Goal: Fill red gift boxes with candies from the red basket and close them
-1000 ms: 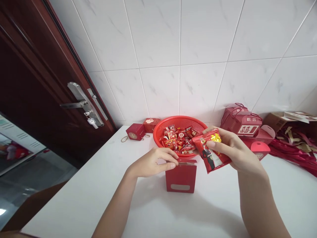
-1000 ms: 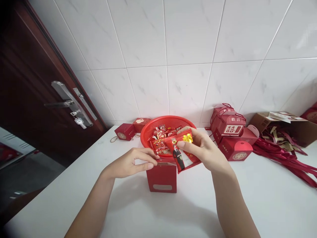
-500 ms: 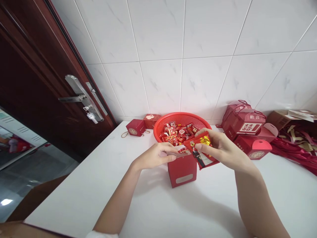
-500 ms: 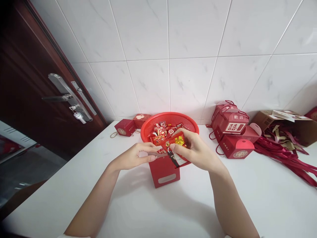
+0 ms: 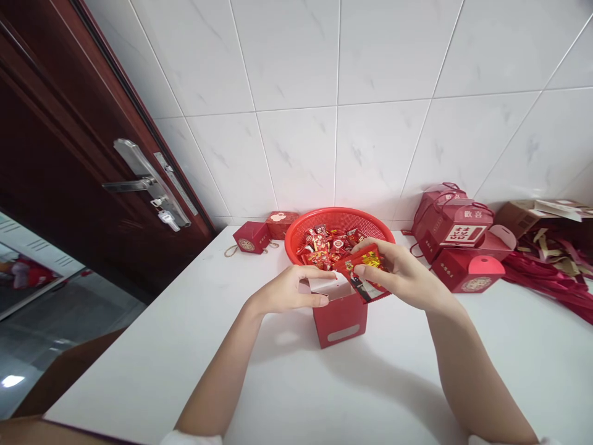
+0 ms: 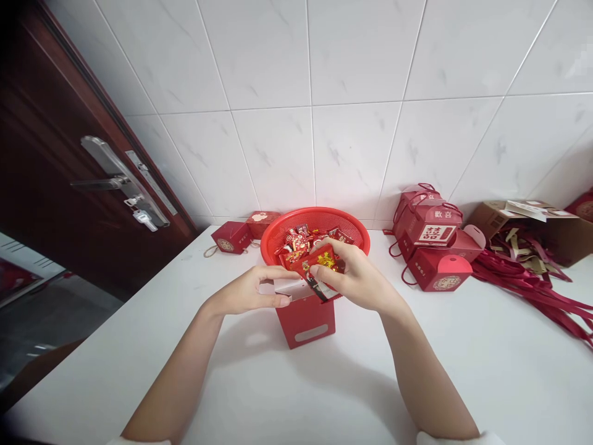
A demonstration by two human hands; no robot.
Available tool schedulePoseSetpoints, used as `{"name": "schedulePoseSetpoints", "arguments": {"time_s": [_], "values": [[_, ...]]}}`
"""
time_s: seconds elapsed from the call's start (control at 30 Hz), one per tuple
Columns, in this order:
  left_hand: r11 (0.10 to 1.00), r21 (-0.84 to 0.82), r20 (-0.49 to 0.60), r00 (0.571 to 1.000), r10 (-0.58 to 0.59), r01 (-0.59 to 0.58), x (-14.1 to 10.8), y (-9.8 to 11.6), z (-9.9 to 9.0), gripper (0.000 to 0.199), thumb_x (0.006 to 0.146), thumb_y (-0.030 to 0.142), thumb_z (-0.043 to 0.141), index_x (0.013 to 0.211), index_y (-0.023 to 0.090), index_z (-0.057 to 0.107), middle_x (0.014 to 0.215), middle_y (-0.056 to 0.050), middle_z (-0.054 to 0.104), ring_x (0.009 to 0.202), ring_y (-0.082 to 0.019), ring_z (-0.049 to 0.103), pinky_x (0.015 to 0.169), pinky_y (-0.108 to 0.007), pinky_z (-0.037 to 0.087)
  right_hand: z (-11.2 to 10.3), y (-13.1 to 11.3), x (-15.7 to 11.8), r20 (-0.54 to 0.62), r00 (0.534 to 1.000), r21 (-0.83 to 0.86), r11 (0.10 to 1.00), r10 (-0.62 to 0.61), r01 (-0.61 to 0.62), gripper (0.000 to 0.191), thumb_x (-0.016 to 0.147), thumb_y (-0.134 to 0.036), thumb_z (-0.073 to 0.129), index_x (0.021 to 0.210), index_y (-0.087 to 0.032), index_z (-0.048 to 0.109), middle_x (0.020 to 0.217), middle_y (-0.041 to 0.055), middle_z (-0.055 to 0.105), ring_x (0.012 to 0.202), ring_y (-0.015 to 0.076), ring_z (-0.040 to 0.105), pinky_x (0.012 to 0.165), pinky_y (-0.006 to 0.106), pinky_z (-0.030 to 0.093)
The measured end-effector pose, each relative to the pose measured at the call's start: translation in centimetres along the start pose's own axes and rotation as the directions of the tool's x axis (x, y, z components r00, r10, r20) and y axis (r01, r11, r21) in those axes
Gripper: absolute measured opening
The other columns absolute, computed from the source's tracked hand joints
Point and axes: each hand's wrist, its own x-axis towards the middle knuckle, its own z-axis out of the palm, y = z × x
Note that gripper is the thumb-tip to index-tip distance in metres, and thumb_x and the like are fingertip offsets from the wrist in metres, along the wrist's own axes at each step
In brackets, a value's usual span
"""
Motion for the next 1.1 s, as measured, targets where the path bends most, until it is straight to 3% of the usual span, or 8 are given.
{"name": "schedulePoseSetpoints", "arguments": {"time_s": [0.17,0.37,0.67,0.9,1.1], "values": [[0.999,-0.007,0.019,0.998,0.052,-0.052,0.0,0.5,0.0,0.051,0.083,0.032,0.077,0.131,0.022,0.068,0.137,-0.008,0.066,0.127,-0.031,0.06,0.111,-0.042,0.044,-0.1,0.2,0.1,0.087,0.995,-0.051,0.997,-0.049,0.053,0.008,0.091,-0.027,0.059,0.094,-0.02,0.062,0.076,-0.0022,0.055,0.061,0.0107,0.045,0.054,0.023,0.037],[0.999,-0.014,0.03,0.999,0.041,-0.041,0.1,0.5,0.0,0.049,0.082,0.028,0.078,0.129,0.021,0.069,0.135,-0.008,0.067,0.124,-0.029,0.062,0.108,-0.038,0.047,-0.4,0.5,0.0,0.15,0.988,-0.106,0.994,0.021,-0.005,0.014,0.092,-0.032,0.059,0.094,-0.019,0.063,0.071,-0.002,0.055,0.06,0.0119,0.046,0.051,0.024,0.037],[0.997,-0.025,0.032,0.997,0.071,-0.07,0.2,0.0,-0.1,0.052,0.081,0.031,0.079,0.131,0.025,0.069,0.134,-0.008,0.068,0.126,-0.03,0.061,0.108,-0.04,0.048,-1.1,0.6,-0.2,0.05,0.999,-0.079,0.997,-0.011,0.015,0.018,0.091,-0.037,0.061,0.097,-0.02,0.064,0.08,0.0011,0.063,0.068,0.0149,0.055,0.057,0.026,0.043],[0.999,-0.034,0.025,0.999,0.034,-0.034,0.1,0.0,0.0,0.052,0.08,0.03,0.079,0.131,0.024,0.069,0.135,-0.007,0.068,0.126,-0.03,0.061,0.108,-0.04,0.048,-0.4,0.2,0.1,0.232,0.969,-0.263,0.965,0.086,-0.022,0.011,0.089,-0.027,0.057,0.089,-0.019,0.064,0.068,-0.0019,0.058,0.059,0.0124,0.046,0.052,0.026,0.037],[0.999,-0.035,0.046,0.999,0.028,-0.026,0.1,0.2,0.0,0.052,0.081,0.032,0.078,0.131,0.023,0.068,0.138,-0.008,0.065,0.129,-0.03,0.059,0.111,-0.041,0.045,-0.1,0.6,0.1,0.157,0.986,-0.297,0.955,0.057,-0.008,0.01,0.086,-0.026,0.059,0.088,-0.018,0.065,0.072,-0.0006,0.06,0.061,0.0127,0.049,0.053,0.025,0.037]]}}
